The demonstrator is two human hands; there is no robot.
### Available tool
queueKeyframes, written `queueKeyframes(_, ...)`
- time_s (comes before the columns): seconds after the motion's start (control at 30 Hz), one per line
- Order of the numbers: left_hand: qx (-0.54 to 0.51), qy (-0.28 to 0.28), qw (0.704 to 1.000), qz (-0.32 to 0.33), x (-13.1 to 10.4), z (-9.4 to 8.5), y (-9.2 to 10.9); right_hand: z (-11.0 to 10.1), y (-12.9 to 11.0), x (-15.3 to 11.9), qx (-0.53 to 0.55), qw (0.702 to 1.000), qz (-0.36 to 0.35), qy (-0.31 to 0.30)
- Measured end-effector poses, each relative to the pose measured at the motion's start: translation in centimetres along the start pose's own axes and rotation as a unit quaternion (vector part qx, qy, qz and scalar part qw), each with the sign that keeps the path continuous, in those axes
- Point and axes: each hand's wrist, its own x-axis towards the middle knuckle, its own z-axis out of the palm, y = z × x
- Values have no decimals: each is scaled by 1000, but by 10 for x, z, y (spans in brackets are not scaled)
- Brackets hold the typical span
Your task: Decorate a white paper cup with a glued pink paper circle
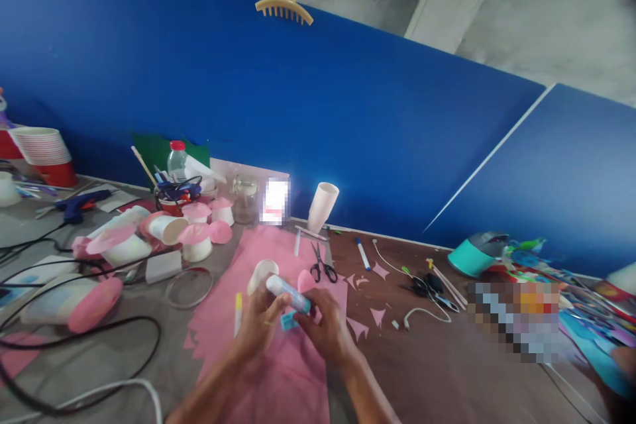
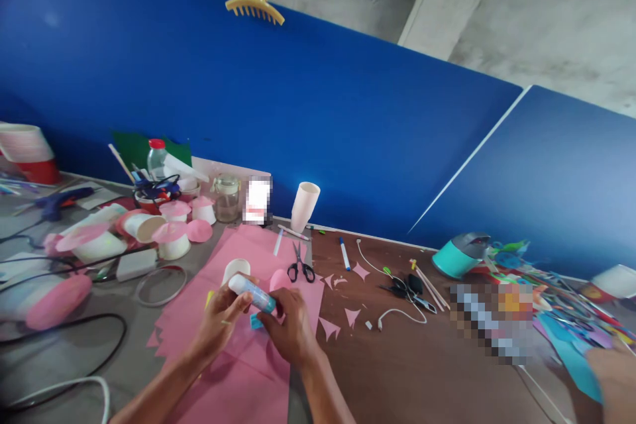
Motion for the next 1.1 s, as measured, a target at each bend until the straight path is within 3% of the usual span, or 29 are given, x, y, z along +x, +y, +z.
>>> queueKeyframes(0.07, -14, 3, 1000, 4, 1, 2, 0, 3, 2, -1, -71, 993, -60, 76)
queueKeyframes(0.1, -17, 2, 1000, 3, 1, 2, 0, 4, 2, -1, -74, 991, -81, 80)
queueKeyframes(0.17, -15, 3, 1000, -2, 1, 2, -2, 1, 1, 0, -26, 995, -92, 34)
queueKeyframes(0.3, -7, 14, 1000, -10, 1, 0, -4, -7, -4, 3, 91, 991, -47, -86)
queueKeyframes(0.6, -38, 5, 999, -8, 1, 2, 0, -7, 3, 2, 115, 989, 34, -86)
queueKeyframes(0.67, -20, 9, 1000, -7, 1, 4, 4, -3, 8, 3, 85, 995, 10, -55)
queueKeyframes(0.77, -13, 8, 1000, -14, 0, 6, 12, 5, 14, 1, 9, 996, -65, 64)
queueKeyframes(0.83, -21, 5, 999, -26, -1, 7, 15, 7, 15, 0, -33, 988, -100, 111)
queueKeyframes(0.9, -26, 15, 999, -33, -1, 8, 14, 5, 13, -1, -29, 990, -106, 85)
queueKeyframes(1.1, -19, -4, 999, -40, -1, 6, 8, -8, 1, 3, 72, 991, -77, -81)
